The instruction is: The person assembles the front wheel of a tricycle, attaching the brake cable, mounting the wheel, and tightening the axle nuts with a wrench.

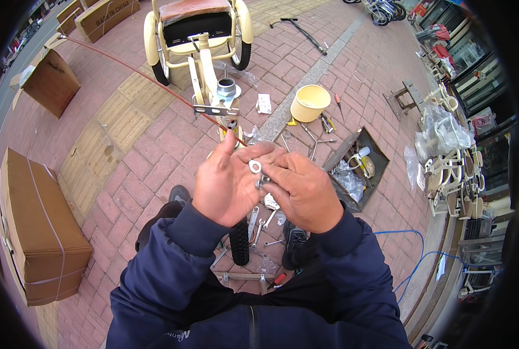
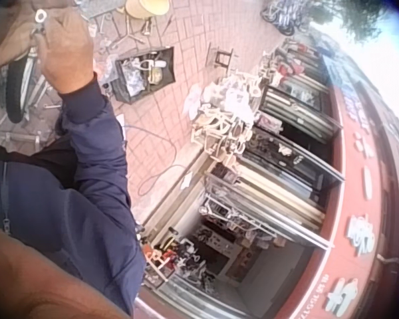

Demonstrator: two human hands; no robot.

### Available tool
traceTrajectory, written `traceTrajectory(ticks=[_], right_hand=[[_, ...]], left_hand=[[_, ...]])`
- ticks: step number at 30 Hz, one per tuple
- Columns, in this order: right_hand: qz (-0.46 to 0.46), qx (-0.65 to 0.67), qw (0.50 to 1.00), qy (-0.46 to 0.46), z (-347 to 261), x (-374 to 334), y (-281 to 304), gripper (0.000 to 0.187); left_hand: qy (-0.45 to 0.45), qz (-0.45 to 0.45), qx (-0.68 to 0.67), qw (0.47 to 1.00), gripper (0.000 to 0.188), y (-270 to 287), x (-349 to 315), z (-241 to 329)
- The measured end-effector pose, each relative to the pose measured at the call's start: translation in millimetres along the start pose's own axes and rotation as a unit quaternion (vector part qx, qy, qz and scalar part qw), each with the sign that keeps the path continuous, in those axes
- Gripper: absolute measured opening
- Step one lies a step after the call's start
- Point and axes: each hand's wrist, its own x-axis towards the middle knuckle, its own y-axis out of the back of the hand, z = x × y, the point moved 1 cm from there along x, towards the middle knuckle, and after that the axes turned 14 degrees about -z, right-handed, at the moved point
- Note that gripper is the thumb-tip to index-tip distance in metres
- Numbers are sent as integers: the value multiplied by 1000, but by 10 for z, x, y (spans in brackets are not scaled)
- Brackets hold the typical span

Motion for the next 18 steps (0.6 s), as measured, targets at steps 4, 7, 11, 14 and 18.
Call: traceTrajectory(ticks=[4,7,11,14,18], right_hand=[[-17,11,1000,6,21,-8,47,35],[-10,-9,1000,-12,30,-22,15,33],[2,-25,999,-30,55,-43,-29,30],[27,-30,999,-4,73,-33,-49,26],[19,3,1000,3,114,-31,-47,24]], left_hand=[[10,-1,-10,1000,66,-4,-9,-19],[21,-20,-26,999,66,-4,-14,-7],[30,-7,-7,999,67,0,-22,-16],[25,-23,-12,999,67,-3,-24,-21],[27,-38,-21,999,69,5,-22,-10]])
